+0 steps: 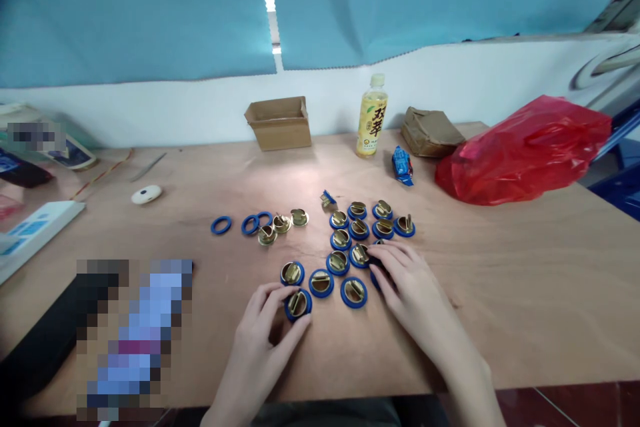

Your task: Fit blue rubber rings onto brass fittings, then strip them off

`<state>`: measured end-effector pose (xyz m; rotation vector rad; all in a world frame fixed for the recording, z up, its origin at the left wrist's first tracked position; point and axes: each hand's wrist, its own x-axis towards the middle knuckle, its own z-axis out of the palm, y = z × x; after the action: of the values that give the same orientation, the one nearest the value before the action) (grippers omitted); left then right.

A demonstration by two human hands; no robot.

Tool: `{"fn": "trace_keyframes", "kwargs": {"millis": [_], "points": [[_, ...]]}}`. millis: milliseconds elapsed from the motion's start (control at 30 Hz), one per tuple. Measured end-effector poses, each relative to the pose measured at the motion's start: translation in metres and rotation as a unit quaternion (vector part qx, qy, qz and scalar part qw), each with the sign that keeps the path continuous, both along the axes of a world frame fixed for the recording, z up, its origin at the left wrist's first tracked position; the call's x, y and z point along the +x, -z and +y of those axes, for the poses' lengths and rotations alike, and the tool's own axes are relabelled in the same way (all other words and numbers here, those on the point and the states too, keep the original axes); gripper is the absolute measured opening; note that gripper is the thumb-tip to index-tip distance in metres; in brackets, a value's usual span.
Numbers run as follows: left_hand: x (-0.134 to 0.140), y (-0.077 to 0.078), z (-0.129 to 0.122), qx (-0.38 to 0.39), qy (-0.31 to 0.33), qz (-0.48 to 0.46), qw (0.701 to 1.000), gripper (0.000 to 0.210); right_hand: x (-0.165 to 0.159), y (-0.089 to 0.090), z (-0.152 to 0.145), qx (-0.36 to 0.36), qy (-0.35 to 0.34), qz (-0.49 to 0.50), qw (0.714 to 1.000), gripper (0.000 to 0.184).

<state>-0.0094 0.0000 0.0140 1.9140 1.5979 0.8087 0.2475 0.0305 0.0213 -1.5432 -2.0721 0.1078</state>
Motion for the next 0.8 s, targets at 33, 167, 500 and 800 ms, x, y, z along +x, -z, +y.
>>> {"fn": "trace_keyframes", "kwargs": {"millis": [33,167,500,800], "points": [[0.000,0.000,0.000,0.000,0.001,-0.003,1.000,0.028,0.002,0.001,0.000,0.005,0.000,0.001,1.000,0.024],[-0.001,0.002,-0.001,-0.011,0.008,-0.029,0.999,0.028,0.011,0.000,0.000,0.016,0.004,0.004,1.000,0.028],[-0.001,-0.001,-0.001,-0.029,0.007,-0.037,0.999,0.028,-0.007,-0.006,0.000,0.011,0.015,0.007,1.000,0.025],[0.000,-0.001,-0.001,-0.031,0.009,-0.027,0.999,0.028,-0.016,0.001,0.004,0.018,0.017,-0.022,0.999,0.017]]}}
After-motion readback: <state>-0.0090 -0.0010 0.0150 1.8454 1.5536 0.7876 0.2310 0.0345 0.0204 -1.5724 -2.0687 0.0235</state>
